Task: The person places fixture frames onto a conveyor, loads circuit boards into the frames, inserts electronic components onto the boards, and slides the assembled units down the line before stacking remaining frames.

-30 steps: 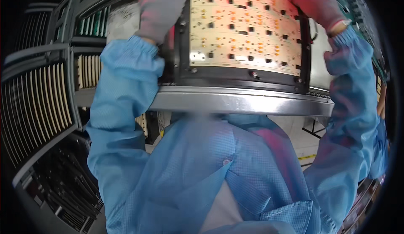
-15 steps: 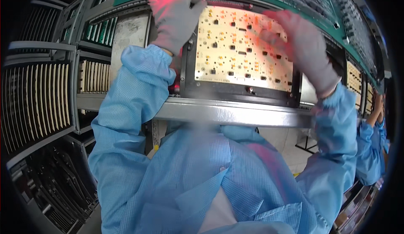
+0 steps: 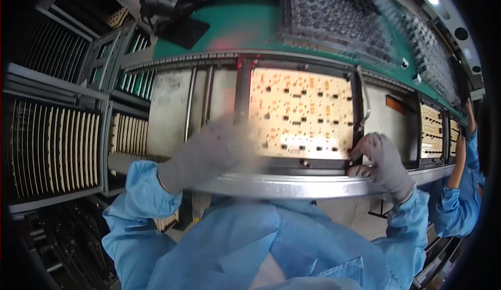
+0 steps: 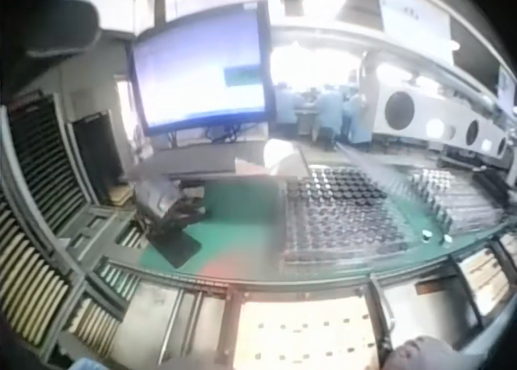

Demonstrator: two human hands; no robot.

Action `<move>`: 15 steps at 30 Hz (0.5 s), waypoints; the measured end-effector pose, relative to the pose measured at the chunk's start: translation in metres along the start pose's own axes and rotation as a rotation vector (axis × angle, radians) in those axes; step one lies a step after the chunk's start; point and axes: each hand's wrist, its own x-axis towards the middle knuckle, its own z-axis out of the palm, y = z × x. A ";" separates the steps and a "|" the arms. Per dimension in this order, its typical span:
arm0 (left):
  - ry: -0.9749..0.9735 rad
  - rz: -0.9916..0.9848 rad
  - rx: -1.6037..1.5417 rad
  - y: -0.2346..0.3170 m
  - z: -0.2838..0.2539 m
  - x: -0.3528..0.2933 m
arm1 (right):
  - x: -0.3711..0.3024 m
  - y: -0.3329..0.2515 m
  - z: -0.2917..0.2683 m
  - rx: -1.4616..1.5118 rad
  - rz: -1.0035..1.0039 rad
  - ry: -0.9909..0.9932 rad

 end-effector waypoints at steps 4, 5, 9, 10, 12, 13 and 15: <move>-0.079 0.072 -0.030 -0.011 0.009 -0.003 | -0.007 0.003 0.008 -0.150 -0.097 0.048; -0.114 0.093 -0.024 -0.016 0.012 -0.003 | -0.008 0.004 0.011 -0.361 -0.252 0.118; -0.115 0.168 -0.129 -0.035 0.016 0.016 | 0.003 0.020 0.009 -0.641 -0.641 0.214; -0.260 0.020 -0.302 -0.035 0.011 0.023 | 0.009 0.022 0.006 -0.643 -0.764 0.216; -0.404 -0.116 -0.465 -0.037 0.008 0.029 | 0.018 0.023 -0.004 -0.673 -0.790 0.208; -0.355 -0.115 -0.521 -0.036 0.008 0.029 | 0.021 0.025 -0.013 -0.640 -0.726 0.079; -0.454 -0.223 -0.521 -0.030 0.000 0.039 | 0.038 0.041 -0.031 -0.612 -0.651 -0.042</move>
